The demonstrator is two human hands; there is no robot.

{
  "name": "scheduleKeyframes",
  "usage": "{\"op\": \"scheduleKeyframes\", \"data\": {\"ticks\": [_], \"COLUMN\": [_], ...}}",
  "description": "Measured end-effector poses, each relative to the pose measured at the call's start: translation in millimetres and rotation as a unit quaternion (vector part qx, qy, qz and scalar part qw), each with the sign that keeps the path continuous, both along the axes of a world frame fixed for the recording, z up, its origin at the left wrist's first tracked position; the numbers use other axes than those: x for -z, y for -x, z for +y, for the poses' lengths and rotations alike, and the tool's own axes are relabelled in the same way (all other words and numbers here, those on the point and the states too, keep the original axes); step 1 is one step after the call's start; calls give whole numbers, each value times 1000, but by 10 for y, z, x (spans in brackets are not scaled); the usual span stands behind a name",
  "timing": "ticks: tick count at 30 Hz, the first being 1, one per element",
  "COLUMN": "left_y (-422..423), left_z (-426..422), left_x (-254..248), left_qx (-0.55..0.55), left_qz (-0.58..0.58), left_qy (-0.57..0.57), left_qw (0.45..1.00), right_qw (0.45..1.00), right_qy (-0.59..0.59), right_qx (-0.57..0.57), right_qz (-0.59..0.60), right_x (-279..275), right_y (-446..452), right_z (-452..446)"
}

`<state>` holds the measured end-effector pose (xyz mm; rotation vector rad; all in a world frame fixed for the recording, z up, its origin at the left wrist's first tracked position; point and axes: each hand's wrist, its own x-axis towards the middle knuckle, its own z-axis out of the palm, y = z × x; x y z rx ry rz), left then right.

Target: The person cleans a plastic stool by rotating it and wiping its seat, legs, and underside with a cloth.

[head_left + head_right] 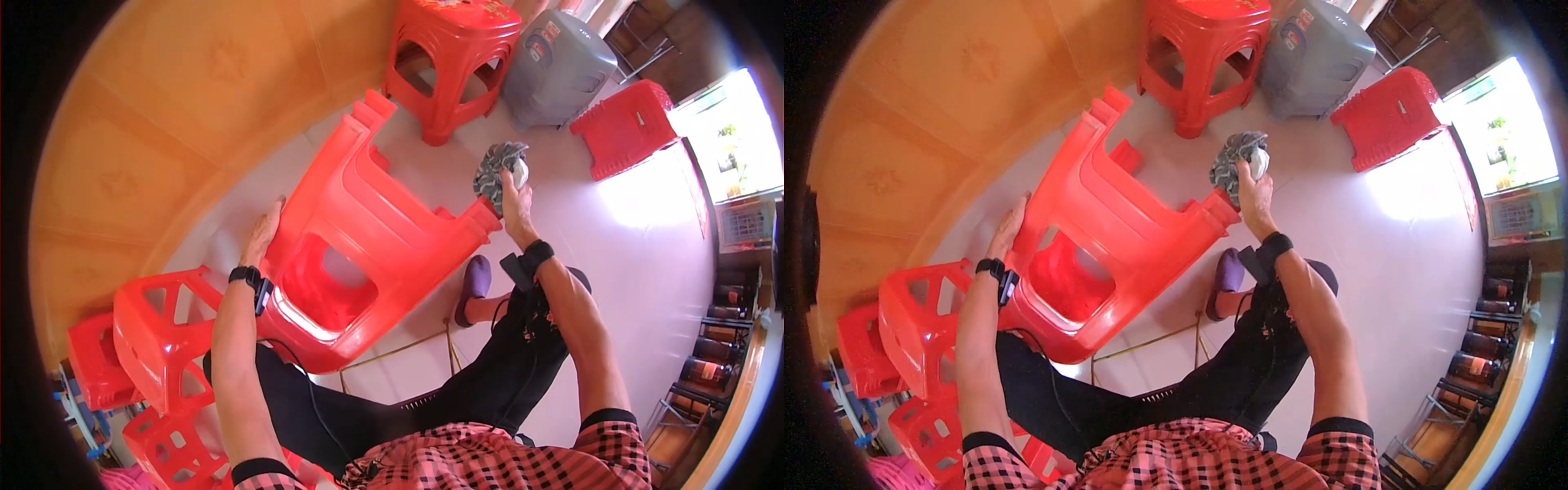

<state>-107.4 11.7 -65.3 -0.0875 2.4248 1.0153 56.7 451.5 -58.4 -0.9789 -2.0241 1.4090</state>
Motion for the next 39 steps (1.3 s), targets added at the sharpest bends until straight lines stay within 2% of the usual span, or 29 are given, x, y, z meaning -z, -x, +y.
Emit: {"op": "scheduleKeyframes", "data": {"ticks": [1, 3, 4, 6, 7, 9, 11, 12, 13, 15, 16, 18, 19, 20, 22, 24, 26, 28, 30, 32, 33, 35, 36, 39], "left_y": [-30, -133, -128, -35, -30, -106, -239, -365, -618, -431, -379, -485, -495, -502, -517, -574, -650, -573, -618, -762, -775, -796, -828, -956], "left_z": [33, 58, 42, 16, 10, -4, 165, 343, 620, 425, 384, 469, 468, 454, 406, 439, 502, 469, 427, 529, 516, 443, 443, 510], "left_x": [-43, -104, -165, -306, -314, -315, -553, -783, -1251, -753, -525, -344, -223, -152, -96, -132, -301, -226, -216, -300, -242, -73, -68, 27], "left_qx": [6, -4, 1, 38, 44, 77, 56, 33, 54, 42, 26, 8, 16, 24, 18, 16, -8, 9, 20, 40, 41, 27, 27, 28], "left_qz": [2, 30, 28, -18, -15, 103, 78, 52, 51, 25, -4, 32, 51, 70, 61, 54, 95, 64, 31, 84, 85, 92, 92, 77], "left_qy": [-1, -113, -110, -16, -16, -41, -9, 23, 13, 7, 0, 10, -18, -46, -48, -46, -36, -35, -32, -119, -120, -84, -82, -93], "left_qw": [1000, 993, 994, 999, 999, 991, 995, 998, 997, 999, 1000, 999, 998, 996, 997, 997, 995, 997, 999, 989, 988, 992, 992, 992], "right_qw": [999, 998, 997, 995, 989, 980, 981, 980, 983, 979, 979, 975, 974, 973, 926, 917, 907, 948, 950, 956, 956, 971, 971, 976], "right_qy": [-35, -30, -23, 21, 55, 89, 86, 88, 122, 186, 185, 184, 188, 189, 334, 358, 379, 255, 259, 167, 166, 68, 70, -34], "right_qx": [33, 58, 77, 92, 131, 172, 171, 174, 132, 65, 70, 87, 111, 114, 129, 98, 63, 15, 21, 54, 55, 12, 12, 26], "right_qz": [8, 14, 20, 40, 40, 41, -34, -32, -45, -57, -57, -94, -64, -66, 123, 146, 171, 187, 174, 235, 236, 230, 230, 212], "right_x": [10, -27, -43, 87, 151, 287, 394, 426, 462, 703, 748, 802, 559, 427, 239, -137, -222, -271, -348, -414, -491, -620, -621, -663], "right_y": [-4, -23, -51, -12, 13, 23, 24, 6, -18, -9, 23, 98, 113, 163, 255, 218, 227, 254, 285, 313, 305, 303, 311, 287], "right_z": [-25, -88, -129, -100, -88, -23, 80, 133, 149, 245, 303, 275, 151, 83, -17, -137, -211, -319, -409, -438, -442, -476, -487, -481]}}
